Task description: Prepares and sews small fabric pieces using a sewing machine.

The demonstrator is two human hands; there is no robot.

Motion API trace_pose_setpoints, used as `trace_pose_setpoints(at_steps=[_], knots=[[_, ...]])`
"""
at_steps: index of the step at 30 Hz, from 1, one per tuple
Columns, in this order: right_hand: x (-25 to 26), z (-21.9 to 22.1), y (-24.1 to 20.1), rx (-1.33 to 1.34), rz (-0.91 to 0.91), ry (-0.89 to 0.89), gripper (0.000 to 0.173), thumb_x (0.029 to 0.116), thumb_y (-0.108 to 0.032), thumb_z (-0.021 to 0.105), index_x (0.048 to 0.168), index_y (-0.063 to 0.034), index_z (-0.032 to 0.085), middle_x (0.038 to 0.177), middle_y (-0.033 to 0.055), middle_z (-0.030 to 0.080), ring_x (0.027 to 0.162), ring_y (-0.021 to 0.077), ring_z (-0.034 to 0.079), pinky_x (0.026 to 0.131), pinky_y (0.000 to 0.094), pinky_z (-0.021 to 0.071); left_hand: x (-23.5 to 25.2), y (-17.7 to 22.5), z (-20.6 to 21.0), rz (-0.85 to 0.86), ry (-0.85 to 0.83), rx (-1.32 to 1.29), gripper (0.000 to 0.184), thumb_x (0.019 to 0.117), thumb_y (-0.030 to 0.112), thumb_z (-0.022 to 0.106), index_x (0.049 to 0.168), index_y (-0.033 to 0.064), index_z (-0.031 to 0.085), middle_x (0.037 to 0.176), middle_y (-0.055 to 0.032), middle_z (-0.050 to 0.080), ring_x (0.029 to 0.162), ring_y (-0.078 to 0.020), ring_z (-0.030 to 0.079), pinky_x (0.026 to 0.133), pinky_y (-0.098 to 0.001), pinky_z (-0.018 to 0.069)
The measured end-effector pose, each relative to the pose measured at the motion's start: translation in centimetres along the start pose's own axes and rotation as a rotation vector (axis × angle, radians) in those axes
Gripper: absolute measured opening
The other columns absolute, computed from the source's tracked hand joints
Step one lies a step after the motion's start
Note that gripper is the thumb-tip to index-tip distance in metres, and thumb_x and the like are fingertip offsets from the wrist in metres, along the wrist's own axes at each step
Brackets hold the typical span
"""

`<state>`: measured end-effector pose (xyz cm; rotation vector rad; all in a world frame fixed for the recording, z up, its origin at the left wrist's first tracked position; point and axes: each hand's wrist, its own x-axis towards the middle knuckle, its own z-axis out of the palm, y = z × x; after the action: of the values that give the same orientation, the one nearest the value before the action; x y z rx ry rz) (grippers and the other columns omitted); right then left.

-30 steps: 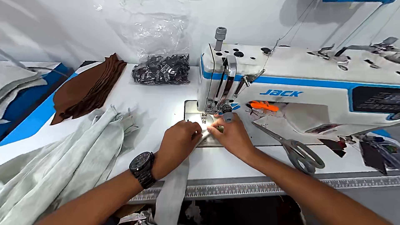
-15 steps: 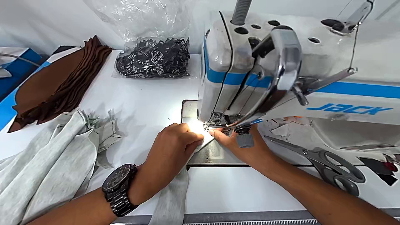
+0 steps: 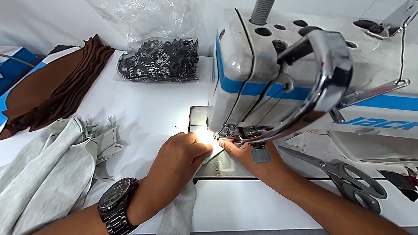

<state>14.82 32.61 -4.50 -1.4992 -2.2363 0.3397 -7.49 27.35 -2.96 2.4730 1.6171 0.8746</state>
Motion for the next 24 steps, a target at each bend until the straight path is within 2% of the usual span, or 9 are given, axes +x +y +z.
trace_pose_setpoints(at_steps=[7,11,14,21,24], knots=[[-0.01,-0.14,-0.15,-0.006,-0.005,0.012,0.033,0.0913,-0.047,0.071,0.095,-0.0148,0.076,0.096,0.0048,0.071,0.102,0.0235,0.065,0.095,0.0572,0.0466,0.13,-0.26,-0.02,-0.003,-0.005,-0.005,0.017,0.0930,0.026,0.066,0.097,0.0267,0.082,0.076,0.0100,0.060,0.075,-0.0060,0.060,0.065,-0.0238,0.0487],[0.05,-0.06,-0.13,-0.033,-0.012,0.031,0.037,0.0912,-0.045,0.073,0.102,-0.0097,0.075,0.104,0.0104,0.071,0.109,0.0295,0.064,0.096,0.0597,0.0457,0.30,-0.38,-0.03,-0.004,-0.009,-0.008,0.017,0.0933,0.025,0.065,0.098,0.0261,0.082,0.078,0.0097,0.062,0.078,-0.0066,0.061,0.067,-0.0245,0.0502],[0.14,-0.03,-0.15,-0.032,-0.015,0.041,0.037,0.0908,-0.043,0.074,0.105,-0.0094,0.074,0.106,0.0110,0.070,0.110,0.0297,0.064,0.096,0.0594,0.0457,0.47,-0.38,-0.08,-0.010,-0.004,-0.009,0.016,0.0937,0.026,0.066,0.097,0.0254,0.082,0.078,0.0092,0.062,0.078,-0.0067,0.062,0.069,-0.0246,0.0509],[0.38,0.22,0.09,-0.083,-0.029,0.023,0.028,0.0908,-0.035,0.076,0.099,-0.0080,0.076,0.104,0.0128,0.071,0.109,0.0314,0.065,0.096,0.0597,0.0459,0.64,-0.50,-0.03,-0.020,0.000,0.001,0.014,0.0930,0.026,0.067,0.096,0.0251,0.081,0.077,0.0091,0.061,0.076,-0.0070,0.061,0.067,-0.0250,0.0499],[0.62,0.29,0.00,-0.174,-0.039,0.011,0.027,0.0915,-0.033,0.075,0.094,-0.0062,0.076,0.101,0.0148,0.072,0.106,0.0338,0.066,0.093,0.0597,0.0468,0.93,-0.77,0.00,-0.017,0.013,-0.007,0.013,0.0922,0.026,0.069,0.095,0.0248,0.081,0.079,0.0089,0.063,0.077,-0.0070,0.062,0.068,-0.0251,0.0502]])
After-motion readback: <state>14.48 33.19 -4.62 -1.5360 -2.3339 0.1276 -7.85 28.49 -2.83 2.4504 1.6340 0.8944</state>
